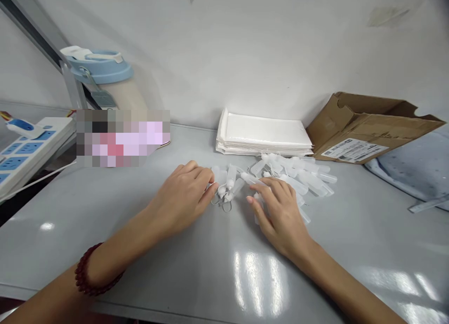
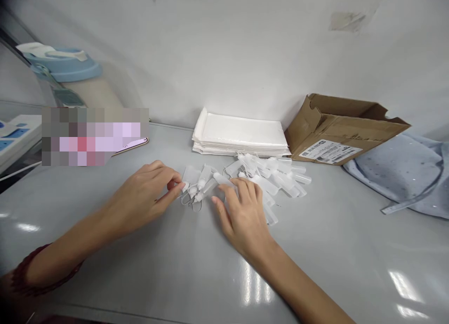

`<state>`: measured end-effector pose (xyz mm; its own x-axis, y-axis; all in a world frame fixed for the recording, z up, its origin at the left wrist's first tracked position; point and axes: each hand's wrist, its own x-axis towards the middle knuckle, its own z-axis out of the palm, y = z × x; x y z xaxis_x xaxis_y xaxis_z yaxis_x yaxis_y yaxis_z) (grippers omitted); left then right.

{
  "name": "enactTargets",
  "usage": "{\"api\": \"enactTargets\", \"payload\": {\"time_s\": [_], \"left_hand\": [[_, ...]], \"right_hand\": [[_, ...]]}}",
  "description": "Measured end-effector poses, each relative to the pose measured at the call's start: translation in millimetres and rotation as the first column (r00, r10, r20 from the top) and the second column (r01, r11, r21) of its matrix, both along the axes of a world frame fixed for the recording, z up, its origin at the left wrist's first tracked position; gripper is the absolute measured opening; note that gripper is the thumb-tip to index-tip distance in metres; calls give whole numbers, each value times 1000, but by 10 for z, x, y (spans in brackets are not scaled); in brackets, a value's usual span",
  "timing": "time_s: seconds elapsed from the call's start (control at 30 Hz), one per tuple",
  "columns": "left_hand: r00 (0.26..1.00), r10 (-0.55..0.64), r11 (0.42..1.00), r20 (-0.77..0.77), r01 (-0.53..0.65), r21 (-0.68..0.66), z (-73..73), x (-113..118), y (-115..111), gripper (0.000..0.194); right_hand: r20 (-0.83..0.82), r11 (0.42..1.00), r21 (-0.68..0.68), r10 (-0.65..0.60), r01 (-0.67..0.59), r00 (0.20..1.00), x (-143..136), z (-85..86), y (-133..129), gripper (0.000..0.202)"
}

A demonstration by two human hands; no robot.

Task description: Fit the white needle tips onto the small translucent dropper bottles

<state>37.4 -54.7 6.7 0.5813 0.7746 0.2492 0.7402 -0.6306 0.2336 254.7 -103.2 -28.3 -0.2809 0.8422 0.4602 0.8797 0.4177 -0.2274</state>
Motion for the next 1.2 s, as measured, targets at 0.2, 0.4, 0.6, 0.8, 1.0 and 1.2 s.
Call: {"api": "enactTargets", "payload": {"time_s": [0.2,0.4,0.6,0.8,1.0,1.2], "left_hand": [[997,-7,999,76,11,-52,-30,20,-18,14],[958,-25,980,286,80,-183,-25,41,-85,39],[927,-153,987,343,161,6,9,52,-96,34],[912,-291,941,288,218,259,-25,38,-45,18],[883,-311,947,353,257,193,-2,58,-55,19],[862,-334,942,380,288,175,10,76,-62,19]], "right_hand": [[-309,992,123,27,11,951,41,96,-25,10],[-359,982,153,159,-110,920,18,171,-95,18],[-290,970,172,216,-171,932,15,152,-110,20],[-282,978,169,168,-124,945,29,154,-121,19],[-256,975,179,172,-129,951,22,189,-160,23],[-213,975,125,209,-185,954,-15,174,-168,26]]}}
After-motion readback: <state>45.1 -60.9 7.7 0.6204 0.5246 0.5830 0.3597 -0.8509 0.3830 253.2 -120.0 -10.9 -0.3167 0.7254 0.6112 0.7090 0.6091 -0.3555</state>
